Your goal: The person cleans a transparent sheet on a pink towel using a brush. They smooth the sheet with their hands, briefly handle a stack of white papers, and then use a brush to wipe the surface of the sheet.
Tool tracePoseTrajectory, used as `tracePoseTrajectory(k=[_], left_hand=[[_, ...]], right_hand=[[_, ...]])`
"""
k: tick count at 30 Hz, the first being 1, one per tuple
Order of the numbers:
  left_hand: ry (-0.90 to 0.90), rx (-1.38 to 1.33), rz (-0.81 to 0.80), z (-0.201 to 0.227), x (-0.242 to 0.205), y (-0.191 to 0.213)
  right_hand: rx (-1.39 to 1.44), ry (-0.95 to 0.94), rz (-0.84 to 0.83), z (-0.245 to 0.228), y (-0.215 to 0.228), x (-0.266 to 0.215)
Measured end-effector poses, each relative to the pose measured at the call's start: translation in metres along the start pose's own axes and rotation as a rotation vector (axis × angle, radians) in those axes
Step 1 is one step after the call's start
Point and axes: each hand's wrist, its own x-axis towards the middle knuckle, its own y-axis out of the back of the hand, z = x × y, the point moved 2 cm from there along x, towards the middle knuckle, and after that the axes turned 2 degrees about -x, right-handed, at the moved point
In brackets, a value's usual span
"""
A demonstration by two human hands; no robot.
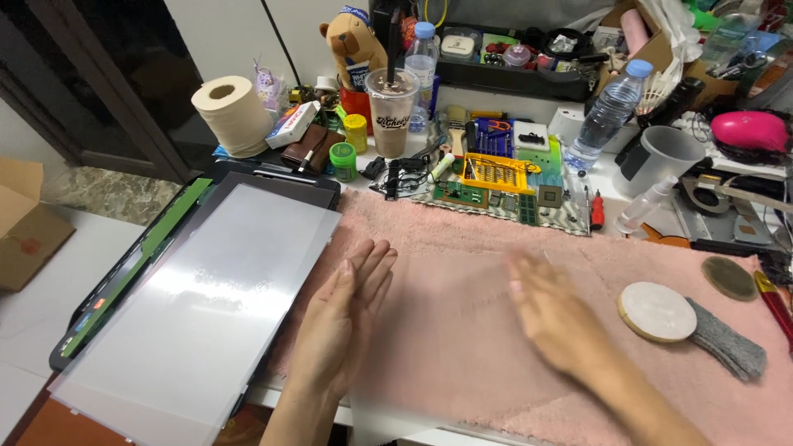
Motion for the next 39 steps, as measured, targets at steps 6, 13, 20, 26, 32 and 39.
tracePoseTrajectory(k=[6,13,20,26,32,39], left_hand=[[-0.066,0.005,-0.122,0.009,-0.002,0.001],[-0.282,0.119,-0.226,0.019,-0.01,-0.013],[-0.244,0.302,0.098,0.036,-0.051,-0.052],[-0.105,-0.873,-0.95,0.005,-0.028,0.01],[-0.091,-0.667,-0.824,0.017,-0.027,-0.024],[-0.073,-0.359,-0.383,0.005,-0.002,-0.002]], right_hand=[[0.007,-0.298,0.12,0.056,0.042,-0.008],[1.015,-0.748,0.251,-0.046,0.122,-0.039],[1.642,-0.286,0.801,0.005,0.114,-0.051],[1.675,0.126,0.744,0.002,0.113,-0.05],[1.766,0.186,0.559,0.021,0.096,-0.037],[0.661,-0.493,-0.081,-0.011,0.068,-0.023]])
